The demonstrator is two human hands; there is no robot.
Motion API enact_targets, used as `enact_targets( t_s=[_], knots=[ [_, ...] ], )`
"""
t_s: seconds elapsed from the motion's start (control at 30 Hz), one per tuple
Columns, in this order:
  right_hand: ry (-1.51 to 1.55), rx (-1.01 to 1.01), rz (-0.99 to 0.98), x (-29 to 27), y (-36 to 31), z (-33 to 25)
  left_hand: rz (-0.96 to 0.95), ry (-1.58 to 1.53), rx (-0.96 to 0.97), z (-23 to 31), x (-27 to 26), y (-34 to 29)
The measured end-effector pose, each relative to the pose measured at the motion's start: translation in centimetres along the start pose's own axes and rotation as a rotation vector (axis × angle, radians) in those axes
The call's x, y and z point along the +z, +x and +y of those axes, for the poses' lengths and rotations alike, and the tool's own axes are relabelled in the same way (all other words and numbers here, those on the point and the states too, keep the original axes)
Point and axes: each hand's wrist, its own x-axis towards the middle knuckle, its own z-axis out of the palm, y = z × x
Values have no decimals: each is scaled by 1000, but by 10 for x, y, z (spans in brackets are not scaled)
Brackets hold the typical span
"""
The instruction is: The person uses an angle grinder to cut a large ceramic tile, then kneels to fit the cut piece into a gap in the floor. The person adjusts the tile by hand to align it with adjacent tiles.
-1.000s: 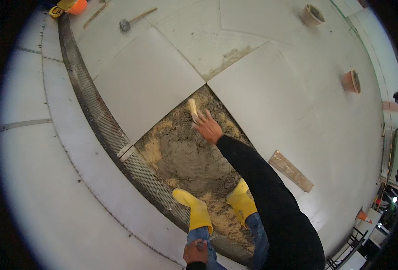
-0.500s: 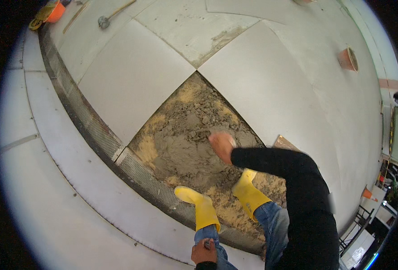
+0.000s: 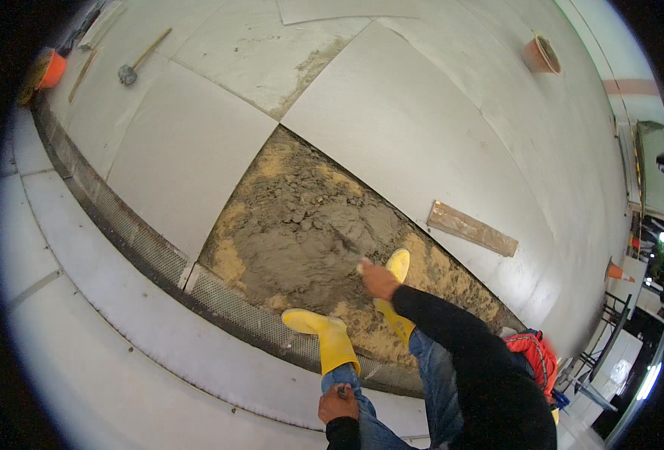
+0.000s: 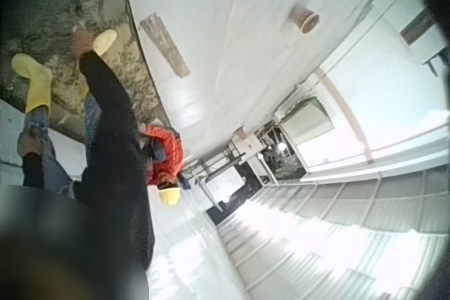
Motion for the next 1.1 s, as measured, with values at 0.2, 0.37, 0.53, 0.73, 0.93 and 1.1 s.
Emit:
enact_targets(
  t_s=[0.2, 0.37, 0.53, 0.73, 0.93, 1.1],
  knots=[
    [-285, 68, -189, 23, -30, -15, 44, 151, 123, -5, -22, 9],
    [117, 573, 41, -51, -173, 29, 30, 224, 65, -9, -42, 26],
    [469, 937, -80, -18, -241, 103, 148, 263, 16, -1, -48, 67],
    [863, 1177, -176, 134, -252, 144, 126, -761, 218, 58, -151, 158],
    [1039, 1318, 428, 220, -233, 125, 165, -425, 607, 167, -219, 152],
    [1072, 1483, 57, 245, -206, 129, 111, -85, 756, 230, -247, 193]
  ],
)
